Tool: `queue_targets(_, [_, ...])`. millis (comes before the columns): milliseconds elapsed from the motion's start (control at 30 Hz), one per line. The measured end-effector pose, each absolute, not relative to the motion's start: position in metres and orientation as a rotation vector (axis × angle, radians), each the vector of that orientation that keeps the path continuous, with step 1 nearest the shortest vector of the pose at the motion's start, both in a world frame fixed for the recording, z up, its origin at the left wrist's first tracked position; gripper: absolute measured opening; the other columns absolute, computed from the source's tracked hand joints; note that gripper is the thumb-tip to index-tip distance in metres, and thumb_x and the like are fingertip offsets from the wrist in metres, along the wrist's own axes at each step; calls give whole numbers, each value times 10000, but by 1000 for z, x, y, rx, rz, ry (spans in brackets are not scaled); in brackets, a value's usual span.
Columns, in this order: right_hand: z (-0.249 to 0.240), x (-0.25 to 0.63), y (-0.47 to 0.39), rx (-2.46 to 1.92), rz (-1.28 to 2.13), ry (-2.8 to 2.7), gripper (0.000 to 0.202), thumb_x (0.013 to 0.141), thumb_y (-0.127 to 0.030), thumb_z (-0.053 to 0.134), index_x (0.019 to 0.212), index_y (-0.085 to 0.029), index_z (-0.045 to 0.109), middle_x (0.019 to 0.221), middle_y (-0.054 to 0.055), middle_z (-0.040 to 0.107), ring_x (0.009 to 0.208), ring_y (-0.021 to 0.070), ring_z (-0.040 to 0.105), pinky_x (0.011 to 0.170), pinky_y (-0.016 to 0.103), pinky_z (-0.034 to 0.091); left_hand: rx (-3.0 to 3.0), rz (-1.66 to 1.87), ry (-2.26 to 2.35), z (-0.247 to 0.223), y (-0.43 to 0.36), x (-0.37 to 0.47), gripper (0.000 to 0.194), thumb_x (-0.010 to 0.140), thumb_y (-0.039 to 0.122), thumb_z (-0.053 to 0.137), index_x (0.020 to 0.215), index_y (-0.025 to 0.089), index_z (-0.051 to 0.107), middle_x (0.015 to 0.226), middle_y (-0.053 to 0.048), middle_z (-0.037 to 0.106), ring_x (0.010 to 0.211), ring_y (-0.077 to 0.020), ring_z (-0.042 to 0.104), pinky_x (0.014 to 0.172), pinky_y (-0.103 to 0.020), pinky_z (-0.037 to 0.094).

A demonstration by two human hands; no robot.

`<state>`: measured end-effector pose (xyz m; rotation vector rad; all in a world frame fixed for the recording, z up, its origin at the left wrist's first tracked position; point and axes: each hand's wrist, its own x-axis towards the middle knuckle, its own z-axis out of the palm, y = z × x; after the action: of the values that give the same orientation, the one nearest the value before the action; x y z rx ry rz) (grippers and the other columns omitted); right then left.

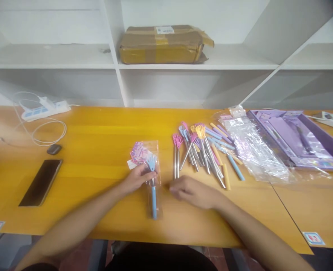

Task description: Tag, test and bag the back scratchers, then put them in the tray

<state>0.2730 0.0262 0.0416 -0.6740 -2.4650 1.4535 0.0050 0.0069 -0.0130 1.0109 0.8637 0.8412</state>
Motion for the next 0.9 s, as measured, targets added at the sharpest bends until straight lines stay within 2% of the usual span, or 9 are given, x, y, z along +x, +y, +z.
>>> queue_targets(100, [48, 266, 63, -950, 1247, -2236, 473, 1118, -433, 387, 701, -220, 455, 662, -16, 459, 624, 143, 401, 632, 289, 331, 1046, 798, 857, -9, 6, 5, 493, 858, 590, 831, 979, 133, 692, 846, -51, 704, 745, -175, 681, 696, -299, 550])
queue_targets(167, [50, 250, 91, -1013, 1024, -2197, 386, 1093, -398, 452, 761, -211, 517, 717, -8, 509, 675, 150, 455, 674, 287, 364, 1056, 794, 870, -7, 5, 5, 538, 851, 646, 809, 927, 129, 681, 824, -57, 695, 726, -173, 669, 667, -291, 539])
queue_targets(267, [42, 214, 129, -948, 842, -2281, 165, 1034, -308, 590, 1037, -166, 674, 985, 53, 641, 856, 172, 570, 823, 304, 440, 1065, 803, 896, -5, 4, 6, 563, 850, 678, 790, 925, 135, 665, 786, -36, 671, 680, -152, 634, 629, -271, 508])
queue_targets(333, [33, 186, 146, -817, 801, -2421, 328, 1022, -327, 645, 1285, -133, 678, 1192, 106, 628, 985, 194, 582, 919, 325, 461, 1081, 805, 901, -4, 3, 7, 551, 847, 664, 801, 926, 135, 666, 777, -22, 656, 679, -145, 621, 641, -269, 505])
queue_targets(400, [23, 162, 158, -707, 713, -2573, 442, 1015, -395, 683, 1369, -131, 684, 1278, 128, 594, 1134, 245, 541, 1038, 380, 433, 1102, 795, 895, -1, 1, 8, 529, 849, 640, 811, 907, 132, 673, 781, -18, 650, 694, -144, 616, 668, -274, 508])
queue_targets(500, [11, 137, 167, -692, 698, -2679, 417, 944, -427, 788, 1284, -186, 765, 1273, 119, 590, 1210, 293, 481, 1118, 455, 375, 1124, 785, 888, 0, 0, 9, 513, 854, 626, 811, 884, 130, 683, 789, -18, 653, 713, -143, 608, 698, -277, 506])
queue_targets(633, [6, 127, 174, -728, 782, -2719, 349, 895, -356, 841, 1216, -226, 796, 1217, 104, 603, 1169, 281, 500, 1108, 452, 380, 1124, 786, 888, -5, 0, 9, 526, 854, 643, 801, 902, 131, 693, 815, -27, 666, 728, -151, 613, 713, -286, 509])
queue_targets(767, [9, 127, 178, -735, 822, -2721, 360, 906, -288, 818, 1256, -212, 774, 1197, 99, 615, 1150, 261, 525, 1090, 409, 405, 1122, 777, 882, -9, 0, 9, 542, 854, 657, 794, 908, 126, 697, 813, -28, 662, 725, -154, 619, 709, -289, 507])
queue_targets(900, [12, 124, 179, -787, 881, -2709, 271, 880, -223, 824, 1137, -146, 781, 1138, 104, 627, 1073, 234, 556, 1004, 359, 450, 1138, 785, 880, -10, 0, 9, 554, 846, 669, 794, 915, 127, 698, 829, -31, 662, 736, -156, 614, 702, -285, 496])
